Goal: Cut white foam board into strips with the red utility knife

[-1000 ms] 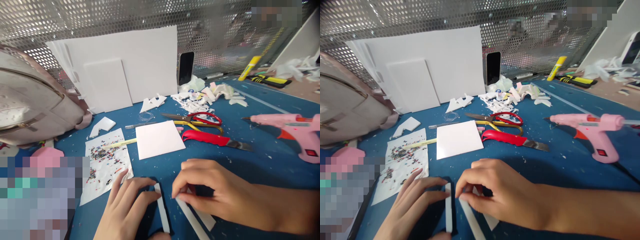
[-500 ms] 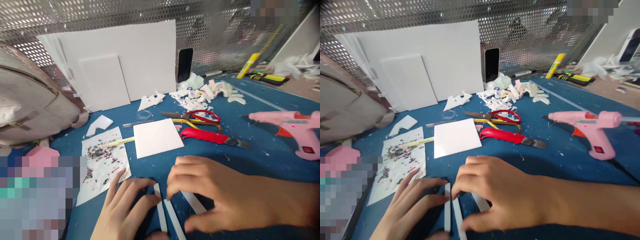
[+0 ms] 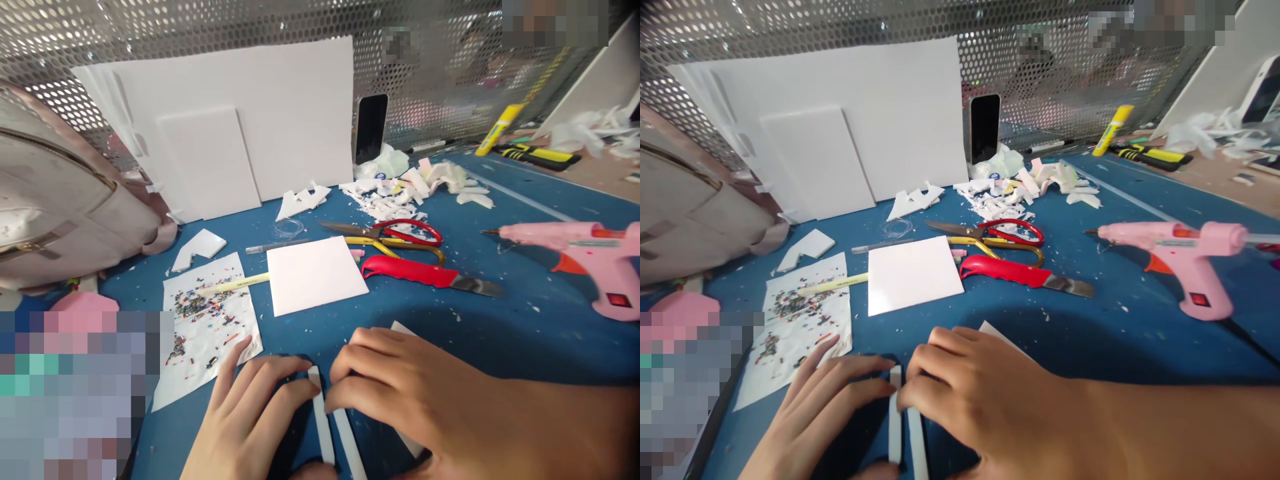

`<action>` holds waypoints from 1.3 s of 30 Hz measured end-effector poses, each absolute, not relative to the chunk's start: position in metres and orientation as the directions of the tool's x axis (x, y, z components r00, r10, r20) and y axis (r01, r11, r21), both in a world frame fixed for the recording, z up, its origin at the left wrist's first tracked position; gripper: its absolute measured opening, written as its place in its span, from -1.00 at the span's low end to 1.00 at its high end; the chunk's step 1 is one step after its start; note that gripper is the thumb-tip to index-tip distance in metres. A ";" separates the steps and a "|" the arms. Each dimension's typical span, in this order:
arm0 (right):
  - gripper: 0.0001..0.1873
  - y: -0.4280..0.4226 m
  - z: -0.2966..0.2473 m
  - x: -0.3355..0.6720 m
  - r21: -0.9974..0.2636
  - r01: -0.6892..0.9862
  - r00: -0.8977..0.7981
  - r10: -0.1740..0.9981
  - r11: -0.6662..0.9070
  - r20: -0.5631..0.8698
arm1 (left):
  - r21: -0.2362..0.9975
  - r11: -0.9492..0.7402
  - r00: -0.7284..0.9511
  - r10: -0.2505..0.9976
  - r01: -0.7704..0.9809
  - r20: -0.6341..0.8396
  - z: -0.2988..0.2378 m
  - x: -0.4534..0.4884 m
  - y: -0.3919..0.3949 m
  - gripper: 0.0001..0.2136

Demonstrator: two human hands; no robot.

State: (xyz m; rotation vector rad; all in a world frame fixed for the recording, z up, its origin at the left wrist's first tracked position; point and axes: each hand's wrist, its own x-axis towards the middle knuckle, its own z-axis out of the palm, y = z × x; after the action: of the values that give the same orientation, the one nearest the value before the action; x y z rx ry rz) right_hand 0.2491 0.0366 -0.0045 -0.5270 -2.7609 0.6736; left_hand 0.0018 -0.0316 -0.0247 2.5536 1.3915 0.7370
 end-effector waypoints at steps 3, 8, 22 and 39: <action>-0.40 0.029 -0.010 0.248 -0.463 0.278 -0.897 0.399 0.842 0.188 | 0.342 -0.554 0.450 0.826 0.759 0.339 -0.025 0.000 -0.031 -0.50; -0.51 0.021 -0.015 0.244 -0.473 0.328 -0.865 0.462 0.817 0.198 | 0.320 -0.597 0.510 0.799 0.736 0.318 -0.025 -0.004 -0.029 -0.37; -0.52 0.062 0.012 0.245 -0.683 -0.101 -0.845 0.425 -0.723 -0.324 | 0.944 0.092 0.015 0.996 -0.316 -0.092 -0.025 -0.006 -0.019 -0.57; -0.67 0.030 -0.012 0.239 -0.150 0.046 -0.914 0.102 0.988 0.394 | 0.998 -0.019 0.185 0.983 0.054 0.008 -0.025 -0.005 -0.022 -0.85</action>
State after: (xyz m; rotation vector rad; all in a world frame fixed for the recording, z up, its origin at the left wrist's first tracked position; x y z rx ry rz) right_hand 0.2395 0.0304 -0.0121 -0.1062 -2.7212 0.1925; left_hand -0.0054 -0.0218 -0.0248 1.3419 1.1043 1.0536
